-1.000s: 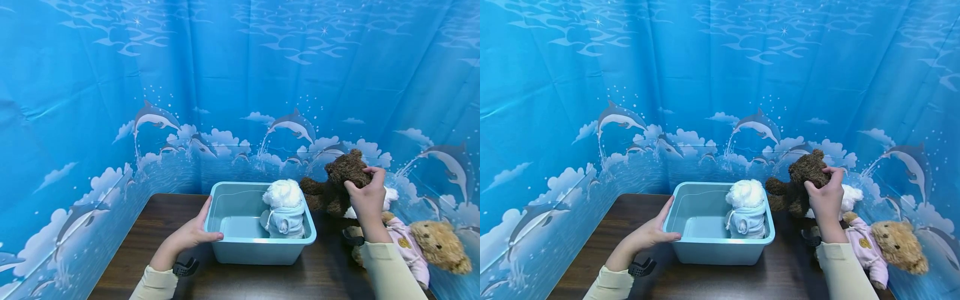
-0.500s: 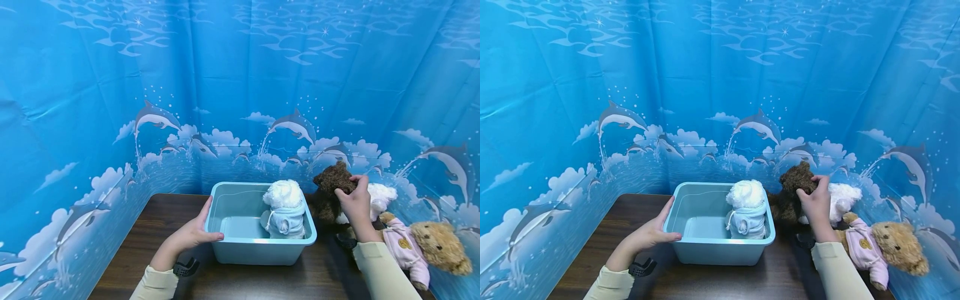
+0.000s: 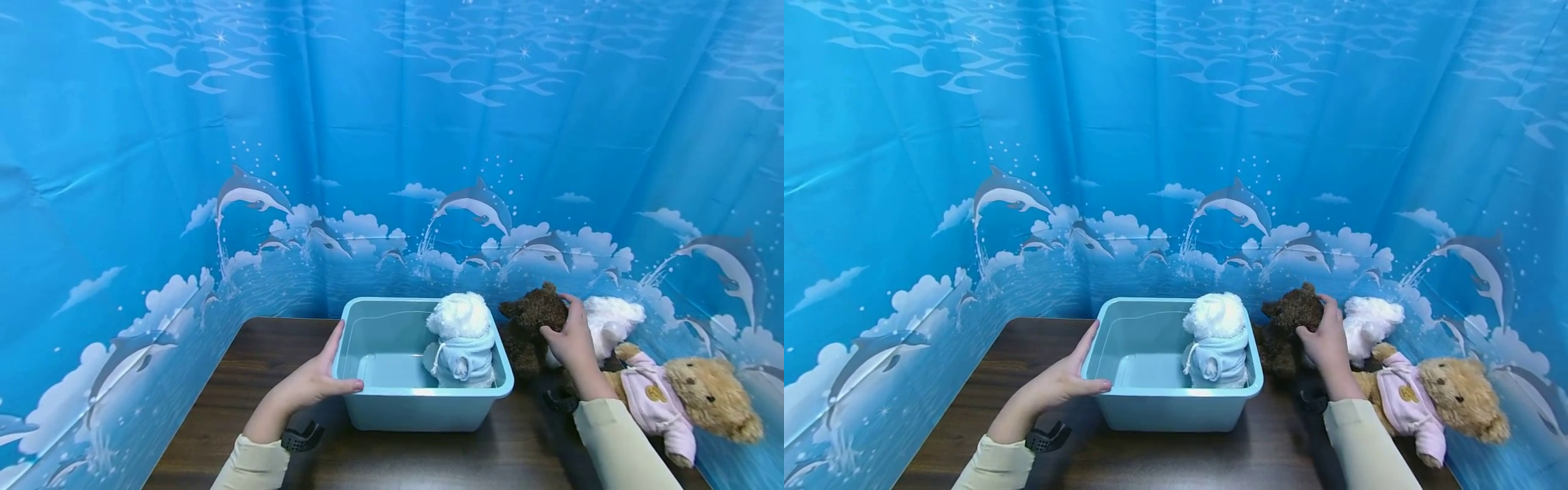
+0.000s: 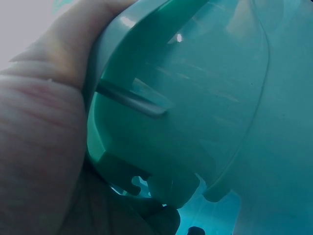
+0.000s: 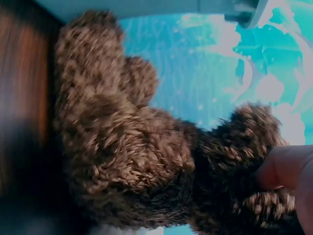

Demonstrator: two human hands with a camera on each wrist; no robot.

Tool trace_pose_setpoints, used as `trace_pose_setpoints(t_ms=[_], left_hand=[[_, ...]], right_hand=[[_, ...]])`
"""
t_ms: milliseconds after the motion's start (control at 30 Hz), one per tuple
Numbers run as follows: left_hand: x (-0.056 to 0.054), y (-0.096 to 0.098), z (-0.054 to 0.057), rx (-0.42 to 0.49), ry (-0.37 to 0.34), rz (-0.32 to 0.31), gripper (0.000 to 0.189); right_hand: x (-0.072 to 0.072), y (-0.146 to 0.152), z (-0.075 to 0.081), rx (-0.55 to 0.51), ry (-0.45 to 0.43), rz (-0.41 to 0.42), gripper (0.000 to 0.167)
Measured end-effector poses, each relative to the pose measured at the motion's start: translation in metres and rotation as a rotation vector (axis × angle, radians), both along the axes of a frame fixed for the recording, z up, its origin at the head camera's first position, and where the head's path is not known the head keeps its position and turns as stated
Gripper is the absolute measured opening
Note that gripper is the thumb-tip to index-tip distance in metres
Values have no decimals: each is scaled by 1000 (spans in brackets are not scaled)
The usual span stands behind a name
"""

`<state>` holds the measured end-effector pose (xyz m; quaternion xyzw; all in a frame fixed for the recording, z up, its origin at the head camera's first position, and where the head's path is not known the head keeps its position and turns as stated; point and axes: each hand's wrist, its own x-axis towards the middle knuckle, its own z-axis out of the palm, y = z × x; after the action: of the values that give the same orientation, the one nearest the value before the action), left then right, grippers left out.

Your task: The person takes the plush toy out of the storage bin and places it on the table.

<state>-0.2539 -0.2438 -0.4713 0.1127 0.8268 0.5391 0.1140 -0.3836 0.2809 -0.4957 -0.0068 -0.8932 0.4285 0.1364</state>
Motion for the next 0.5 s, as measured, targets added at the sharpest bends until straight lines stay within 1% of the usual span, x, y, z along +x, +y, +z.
trace_pose_setpoints(t_ms=[67,200,300,400,500], left_hand=[[-1,-1,-2,1,-3,2,136],[-1,-1,-4,-2,-3,-4,136],[-1,-2,-5,-6,0,-2,136],[-2,-2,-5,-9,9,1,135],[-2,-2,-4,-6,18,-4,135]], right_hand=[[0,6,-5,20,-35,-12,86],[4,17,-13,33,-82,-18,88],[5,18,-14,39,-71,3,87],[6,15,-12,77,-34,14,86],[8,10,-10,127,8,-12,86]])
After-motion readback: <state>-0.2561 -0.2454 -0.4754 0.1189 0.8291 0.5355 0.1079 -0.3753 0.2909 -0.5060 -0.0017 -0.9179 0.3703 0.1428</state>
